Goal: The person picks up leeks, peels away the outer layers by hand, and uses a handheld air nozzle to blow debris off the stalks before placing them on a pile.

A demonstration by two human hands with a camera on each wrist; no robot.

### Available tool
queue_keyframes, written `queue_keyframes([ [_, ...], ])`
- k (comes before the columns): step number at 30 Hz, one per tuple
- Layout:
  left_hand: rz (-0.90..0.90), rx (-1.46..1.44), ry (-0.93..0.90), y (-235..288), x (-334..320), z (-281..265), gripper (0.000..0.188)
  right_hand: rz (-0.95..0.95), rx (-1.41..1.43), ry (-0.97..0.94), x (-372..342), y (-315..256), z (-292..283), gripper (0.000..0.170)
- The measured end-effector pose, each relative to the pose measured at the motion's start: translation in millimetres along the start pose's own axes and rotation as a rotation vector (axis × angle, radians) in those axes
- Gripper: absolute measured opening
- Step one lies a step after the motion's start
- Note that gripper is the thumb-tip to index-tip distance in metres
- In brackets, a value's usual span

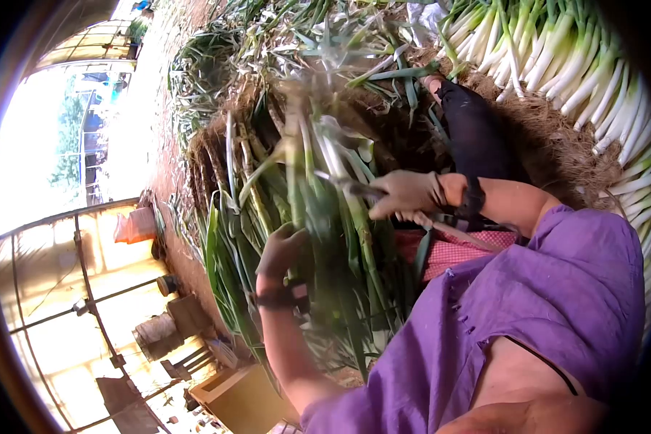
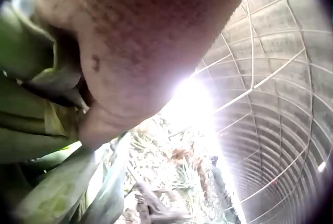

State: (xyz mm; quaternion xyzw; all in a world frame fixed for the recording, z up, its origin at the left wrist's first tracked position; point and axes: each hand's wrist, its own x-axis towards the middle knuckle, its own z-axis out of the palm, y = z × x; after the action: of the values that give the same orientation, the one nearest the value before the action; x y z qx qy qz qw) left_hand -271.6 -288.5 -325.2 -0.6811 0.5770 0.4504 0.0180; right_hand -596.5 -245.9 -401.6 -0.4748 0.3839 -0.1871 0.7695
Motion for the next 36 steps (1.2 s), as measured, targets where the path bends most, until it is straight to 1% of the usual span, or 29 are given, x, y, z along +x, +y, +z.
queue_keyframes([
  [1,0.016,0.087,-0.003,-11,21,6,0.031,-0.141,-0.139,-0.016,-5,9,8,0.029],
  [2,0.031,0.173,-0.007,-15,34,10,0.030,-0.014,-0.106,-0.083,-38,-15,17,0.029],
  [3,0.080,0.145,0.029,-11,38,12,0.029,-0.239,-0.280,-0.040,-35,6,26,0.029],
  [4,0.125,0.115,0.064,3,35,15,0.029,-0.462,-0.453,0.001,-39,4,33,0.030],
  [5,0.095,0.213,0.088,16,30,13,0.030,-0.240,-0.325,-0.055,-49,-1,28,0.029],
  [6,0.066,0.246,0.121,10,33,15,0.030,-0.079,-0.272,-0.037,-38,12,23,0.031],
  [7,0.047,0.285,0.161,4,43,15,0.030,-0.095,-0.297,0.022,-25,15,18,0.035],
  [8,0.021,0.322,0.197,-5,51,15,0.031,-0.109,-0.251,0.033,-20,18,17,0.032],
  [9,0.035,0.285,0.201,-13,54,15,0.032,-0.124,-0.206,0.043,-17,14,17,0.029],
  [12,0.050,0.356,0.215,-2,47,16,0.034,-0.084,-0.332,0.044,-6,-13,21,0.031],
  [13,0.034,0.319,0.213,-5,49,17,0.034,-0.286,-0.466,0.186,17,-11,22,0.035],
  [14,0.018,0.283,0.212,-8,52,17,0.033,-0.015,-0.248,0.109,32,-9,15,0.039],
  [15,0.001,0.248,0.211,-11,54,17,0.033,-0.044,-0.294,0.178,49,-14,8,0.038],
  [16,0.016,0.284,0.222,-5,49,18,0.032,-0.073,-0.339,0.246,68,-11,1,0.036],
  [18,0.045,0.357,0.244,10,38,21,0.030,-0.038,-0.283,0.314,91,-7,-10,0.037],
  [19,0.052,0.340,0.244,7,39,19,0.029,-0.020,-0.256,0.347,96,-5,-12,0.038],
  [20,0.061,0.322,0.243,1,41,18,0.028,-0.055,-0.258,0.305,96,2,-10,0.038],
  [21,0.070,0.302,0.243,-6,45,17,0.027,-0.089,-0.262,0.262,78,-1,-2,0.037],
  [22,0.038,0.054,0.195,-15,49,12,0.027,-0.120,-0.266,0.219,57,-6,7,0.037],
  [23,0.007,-0.195,0.143,-24,54,7,0.026,-0.072,-0.237,0.100,29,-18,15,0.038],
  [24,-0.057,-0.277,0.148,-6,45,6,0.025,-0.024,-0.207,-0.018,5,-26,23,0.038],
  [25,-0.120,-0.360,0.158,13,35,4,0.025,-0.097,-0.341,0.001,-2,-23,29,0.034],
  [26,-0.099,-0.332,0.138,5,39,-1,0.026,-0.050,-0.298,0.010,-4,-24,28,0.034],
  [28,-0.079,-0.241,0.108,27,23,0,0.030,0.030,-0.212,0.028,-3,-29,21,0.033],
  [30,-0.055,-0.202,0.095,11,24,1,0.033,0.006,-0.085,0.064,16,-21,8,0.030],
  [33,-0.061,-0.129,0.077,-2,13,5,0.037,-0.039,0.059,0.235,46,-13,-7,0.034],
  [34,-0.068,-0.104,0.071,-4,9,8,0.038,-0.089,-0.003,0.227,62,-3,-8,0.033],
  [35,-0.051,-0.157,0.099,-10,9,13,0.033,-0.139,-0.065,0.219,79,8,-7,0.033],
  [36,-0.036,-0.135,0.103,-6,7,14,0.034,-0.188,-0.128,0.211,82,4,-5,0.032],
])
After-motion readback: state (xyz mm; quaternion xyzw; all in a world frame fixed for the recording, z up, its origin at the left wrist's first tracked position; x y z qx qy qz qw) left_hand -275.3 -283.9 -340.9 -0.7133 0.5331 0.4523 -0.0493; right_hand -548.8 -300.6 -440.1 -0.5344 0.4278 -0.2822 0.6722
